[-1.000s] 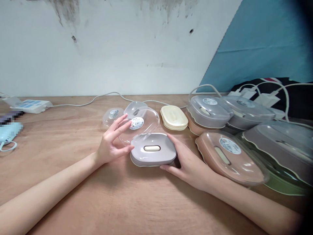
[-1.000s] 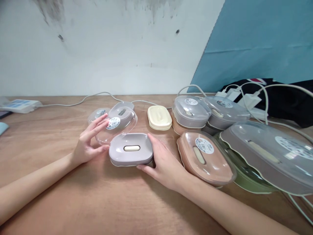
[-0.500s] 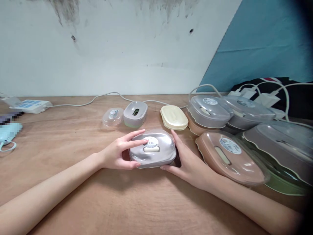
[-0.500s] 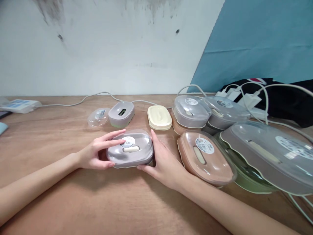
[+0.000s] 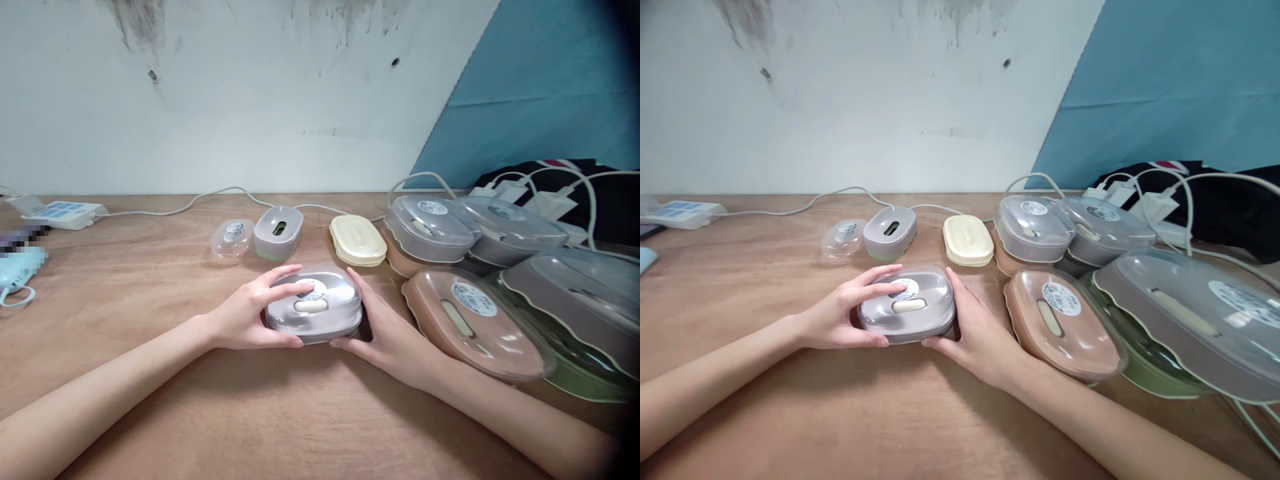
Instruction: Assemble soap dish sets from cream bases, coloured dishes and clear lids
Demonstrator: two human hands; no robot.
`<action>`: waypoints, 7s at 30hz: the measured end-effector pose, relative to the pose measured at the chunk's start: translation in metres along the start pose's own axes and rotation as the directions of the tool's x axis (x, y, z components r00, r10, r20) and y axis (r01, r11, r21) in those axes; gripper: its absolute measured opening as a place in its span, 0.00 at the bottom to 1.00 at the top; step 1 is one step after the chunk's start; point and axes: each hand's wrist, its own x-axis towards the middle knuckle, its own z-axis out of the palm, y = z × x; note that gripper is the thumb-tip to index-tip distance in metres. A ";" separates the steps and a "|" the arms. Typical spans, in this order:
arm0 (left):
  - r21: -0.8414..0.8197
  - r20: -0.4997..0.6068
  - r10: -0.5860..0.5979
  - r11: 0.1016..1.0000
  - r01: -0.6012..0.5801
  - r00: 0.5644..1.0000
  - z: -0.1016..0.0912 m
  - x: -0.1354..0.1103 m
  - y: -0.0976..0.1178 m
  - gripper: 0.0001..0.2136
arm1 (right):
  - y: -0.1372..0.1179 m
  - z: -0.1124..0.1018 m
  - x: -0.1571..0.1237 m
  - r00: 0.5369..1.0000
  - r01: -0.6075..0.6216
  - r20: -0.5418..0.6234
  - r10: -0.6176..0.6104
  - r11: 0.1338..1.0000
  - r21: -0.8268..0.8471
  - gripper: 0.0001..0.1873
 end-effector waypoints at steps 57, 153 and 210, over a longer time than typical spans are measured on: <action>-0.056 -0.125 -0.036 0.998 0.029 0.992 0.009 -0.007 -0.005 0.35 | -0.007 -0.003 -0.005 0.986 0.070 -0.146 -0.079 0.995 -0.065 0.37; 0.333 0.302 -0.186 0.939 0.079 0.935 0.010 0.001 0.005 0.30 | -0.026 0.015 0.003 0.962 0.253 0.188 -0.197 0.902 -0.349 0.30; 0.683 -0.196 -0.067 0.707 0.185 0.978 0.015 0.108 -0.033 0.05 | -0.028 0.011 0.003 0.967 0.230 0.175 -0.187 0.934 -0.274 0.27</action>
